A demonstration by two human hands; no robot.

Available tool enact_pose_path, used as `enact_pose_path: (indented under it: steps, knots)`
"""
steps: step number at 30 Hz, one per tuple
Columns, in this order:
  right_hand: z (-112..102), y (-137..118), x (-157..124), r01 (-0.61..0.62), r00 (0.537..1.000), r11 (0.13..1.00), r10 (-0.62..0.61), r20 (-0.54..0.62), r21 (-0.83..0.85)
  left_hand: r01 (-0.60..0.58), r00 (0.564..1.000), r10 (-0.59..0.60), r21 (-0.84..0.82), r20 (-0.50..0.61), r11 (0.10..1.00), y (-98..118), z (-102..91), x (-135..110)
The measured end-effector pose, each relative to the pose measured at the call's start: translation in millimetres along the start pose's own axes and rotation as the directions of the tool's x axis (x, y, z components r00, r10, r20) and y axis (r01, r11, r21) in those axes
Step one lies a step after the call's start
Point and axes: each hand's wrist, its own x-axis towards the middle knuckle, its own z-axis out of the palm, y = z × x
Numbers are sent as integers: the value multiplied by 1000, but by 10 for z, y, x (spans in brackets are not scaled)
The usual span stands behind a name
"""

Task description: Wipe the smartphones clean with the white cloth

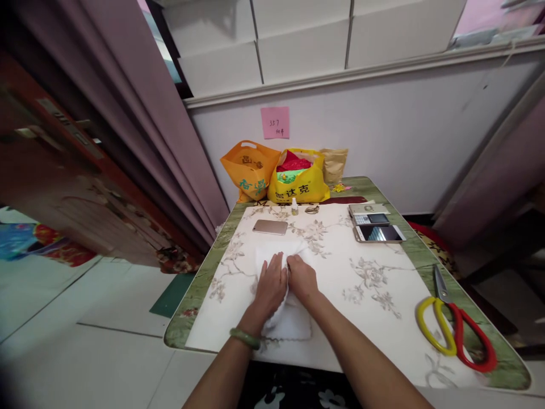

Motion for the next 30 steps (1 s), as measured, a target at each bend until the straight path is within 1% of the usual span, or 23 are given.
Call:
enact_pose_path:
  steps: [2,5,9,12,14,15,16,17,18,19,20,21,22,23,24,25,27,28,30]
  knots:
    - [28,25,-2,-20,1000,999,20,3,-36,-23,1000,23,99,1,995,-79,31,-21]
    - [-11,118,-11,-65,998,994,64,-9,-85,1,1000,1,186,-10,983,-221,11,-80]
    - [-105,332,-63,-120,992,981,111,-64,-156,100,995,-93,210,-44,972,-378,-44,-173]
    - [-209,608,-165,-177,983,965,162,-90,-195,222,974,-206,212,-92,952,-596,-169,-270]
    - [-327,819,-242,-248,967,945,227,-118,-213,339,937,-314,188,-153,922,-783,-321,-343]
    - [-401,916,-268,-284,955,934,255,-150,-218,403,907,-369,159,-203,901,-867,-410,-381]
    - [-482,999,-277,-315,941,924,275,-197,-217,474,860,-430,118,-274,873,-930,-499,-422]
    - [-564,1063,-264,-338,926,918,284,-250,-207,526,803,-467,71,-370,848,-963,-579,-467]
    - [-639,1102,-224,-348,911,919,285,-299,-185,531,757,-461,26,-463,847,-956,-645,-518]
    - [-703,1115,-157,-338,905,929,277,-324,-150,483,734,-408,-6,-543,876,-906,-688,-576]
    - [-748,1103,-65,-313,910,943,264,-319,-110,373,746,-312,-18,-589,927,-814,-705,-640]
    - [-770,1067,47,-280,925,957,250,-287,-70,184,810,-162,-18,-564,983,-687,-696,-709]
    - [-768,1014,171,-241,947,970,228,-228,-32,-23,869,2,-36,-495,999,-534,-662,-781]
    - [-743,947,300,-206,965,978,201,-171,-13,-227,917,186,-77,-354,971,-369,-610,-851]
    - [-698,875,423,-179,977,984,177,-121,-5,-369,914,335,-126,-228,921,-208,-544,-914]
    - [-638,802,534,-154,985,988,154,-75,-4,-433,900,415,-162,-136,887,-64,-474,-968]
    - [-500,673,698,-109,994,994,109,2,-8,-442,896,442,-144,-29,886,142,-342,-1037]
    - [-436,623,749,-84,996,996,84,38,-11,-435,899,437,-108,-1,894,197,-288,-1053]
    - [-337,549,798,-34,995,999,36,97,-16,-441,897,442,-13,21,897,231,-211,-1060]
